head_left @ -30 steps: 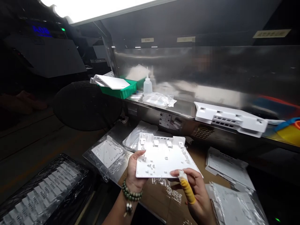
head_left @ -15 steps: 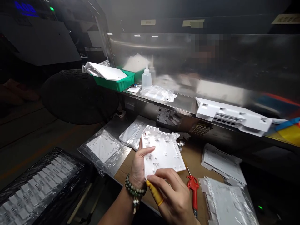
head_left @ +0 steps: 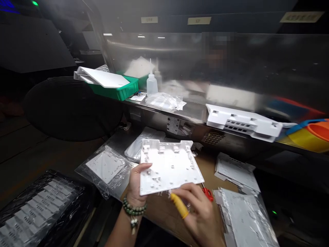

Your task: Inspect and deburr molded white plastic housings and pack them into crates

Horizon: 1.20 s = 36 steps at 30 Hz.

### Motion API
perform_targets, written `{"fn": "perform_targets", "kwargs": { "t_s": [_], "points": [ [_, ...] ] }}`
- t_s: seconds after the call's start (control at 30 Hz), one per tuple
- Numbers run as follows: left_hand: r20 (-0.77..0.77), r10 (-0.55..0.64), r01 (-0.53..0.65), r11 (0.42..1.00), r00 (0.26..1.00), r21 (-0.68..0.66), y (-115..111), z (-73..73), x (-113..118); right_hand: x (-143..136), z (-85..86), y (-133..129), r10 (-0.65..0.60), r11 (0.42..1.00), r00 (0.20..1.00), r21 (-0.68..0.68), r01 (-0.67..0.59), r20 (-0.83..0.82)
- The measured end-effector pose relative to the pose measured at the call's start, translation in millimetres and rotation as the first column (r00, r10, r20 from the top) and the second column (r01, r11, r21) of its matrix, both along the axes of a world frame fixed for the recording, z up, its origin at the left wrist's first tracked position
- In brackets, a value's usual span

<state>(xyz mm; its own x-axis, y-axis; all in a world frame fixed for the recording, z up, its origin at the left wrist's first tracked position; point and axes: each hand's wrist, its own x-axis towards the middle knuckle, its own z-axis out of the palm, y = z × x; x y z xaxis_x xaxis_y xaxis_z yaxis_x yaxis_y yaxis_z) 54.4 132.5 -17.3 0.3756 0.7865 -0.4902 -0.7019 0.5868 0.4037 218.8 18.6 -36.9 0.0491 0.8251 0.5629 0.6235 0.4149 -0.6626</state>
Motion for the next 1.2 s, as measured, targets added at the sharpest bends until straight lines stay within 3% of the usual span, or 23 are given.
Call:
{"fn": "perform_targets", "kwargs": {
  "t_s": [0.13, 0.2, 0.37, 0.5, 0.67, 0.77, 0.87, 0.97, 1.07, 1.2],
  "points": [
    [-0.064, 0.115, -0.120, 0.990, 0.991, -0.068, 13, -9.1, -31, 58, -13.0, -17, -0.327, 0.945, 0.941, -0.053, 0.323, -0.092],
    [-0.094, 0.171, -0.177, 0.983, 0.981, -0.058, 14, -9.7, -40, 71, -17.1, -20, -0.393, 0.920, 0.915, -0.043, 0.390, -0.096],
    [-0.140, 0.230, -0.230, 0.973, 0.963, 0.011, 7, -11.7, -44, 66, -26.5, -14, -0.298, 0.953, 0.954, -0.053, 0.300, 0.031],
    [-0.146, 0.201, -0.203, 0.979, 0.969, 0.001, 4, -17.2, -43, 64, -32.4, -18, -0.336, 0.941, 0.941, -0.035, 0.337, 0.041],
    [-0.145, 0.142, -0.144, 0.990, 0.979, -0.001, -1, -27.8, -51, 78, -45.8, -25, -0.278, 0.957, 0.952, -0.043, 0.286, 0.129],
    [-0.158, 0.096, -0.092, 0.995, 0.983, 0.033, -10, -34.0, -60, 90, -41.5, -19, -0.360, 0.931, 0.931, -0.049, 0.363, 0.061],
    [-0.217, 0.065, -0.061, 0.998, 0.974, 0.024, -21, -37.5, -65, 92, -20.2, -8, -0.419, 0.908, 0.903, -0.028, 0.418, -0.096],
    [-0.239, 0.002, -0.006, 1.000, 0.971, -0.018, -33, -39.5, -66, 83, -3.5, 7, -0.394, 0.914, 0.894, 0.015, 0.406, -0.212],
    [-0.250, -0.048, 0.046, 0.999, 0.967, -0.014, -41, -41.3, -68, 79, -7.6, 19, -0.368, 0.928, 0.909, -0.027, 0.371, -0.196],
    [-0.309, -0.068, 0.076, 0.997, 0.949, 0.014, -48, -40.6, -68, 83, -23.8, 20, -0.450, 0.893, 0.878, -0.102, 0.438, -0.166]
  ]
}}
